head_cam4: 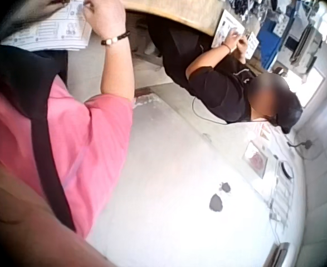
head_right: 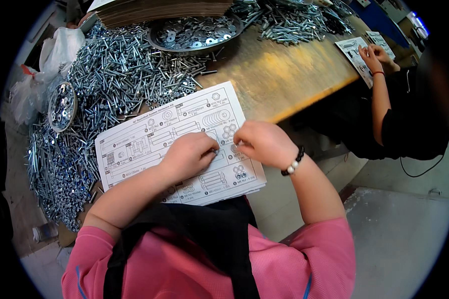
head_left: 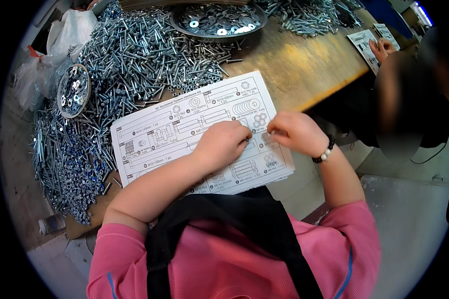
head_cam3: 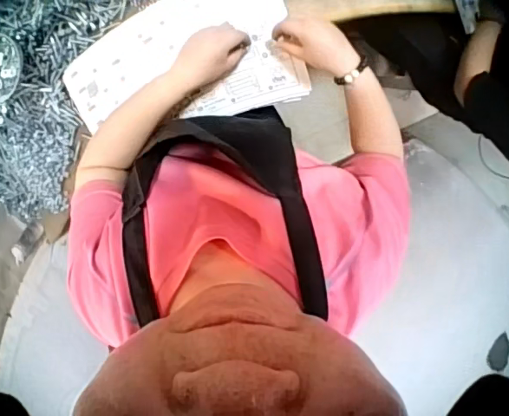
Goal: The person sorts metal fasteners from a large pile on a table and places them into designated slots on a printed template. They repeatedly pick up bolts, nuts, and washers, align them with the template, and occasionally adjust the template or move the pile to access more items.
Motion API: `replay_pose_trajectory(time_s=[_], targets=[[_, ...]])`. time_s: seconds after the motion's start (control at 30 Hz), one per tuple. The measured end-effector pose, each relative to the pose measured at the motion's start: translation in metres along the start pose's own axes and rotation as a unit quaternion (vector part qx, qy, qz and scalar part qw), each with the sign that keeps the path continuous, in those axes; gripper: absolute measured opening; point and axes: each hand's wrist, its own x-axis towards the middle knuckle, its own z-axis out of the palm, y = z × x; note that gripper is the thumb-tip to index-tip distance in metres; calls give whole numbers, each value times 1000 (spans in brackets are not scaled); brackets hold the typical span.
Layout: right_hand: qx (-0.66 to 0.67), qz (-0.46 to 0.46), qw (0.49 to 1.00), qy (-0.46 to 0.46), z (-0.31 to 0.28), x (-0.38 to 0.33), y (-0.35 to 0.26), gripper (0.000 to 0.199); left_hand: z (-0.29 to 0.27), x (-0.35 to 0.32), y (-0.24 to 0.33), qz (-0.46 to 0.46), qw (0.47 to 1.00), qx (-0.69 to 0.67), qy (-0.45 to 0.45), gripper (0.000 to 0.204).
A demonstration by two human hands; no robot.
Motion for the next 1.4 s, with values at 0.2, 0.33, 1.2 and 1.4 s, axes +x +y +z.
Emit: replay_pose_trajectory(time_s=[0.2, 0.33, 1.2, 1.4], targets=[[-4, 23, 998, 63, 29, -41, -9, 14, 31, 0, 21, 32, 999, 11, -10, 9], [2, 29, 996, 86, 29, -56, -14, 25, 34, -8, 28, 40, 999, -17, -3, 18], [163, 140, 951, 223, 45, -61, 1, 31, -27, -55, 5, -109, 988, 29, 107, 43], [361, 179, 886, 232, 66, -50, 14, 45, -85, -155, -52, -210, 917, 208, 267, 49]])
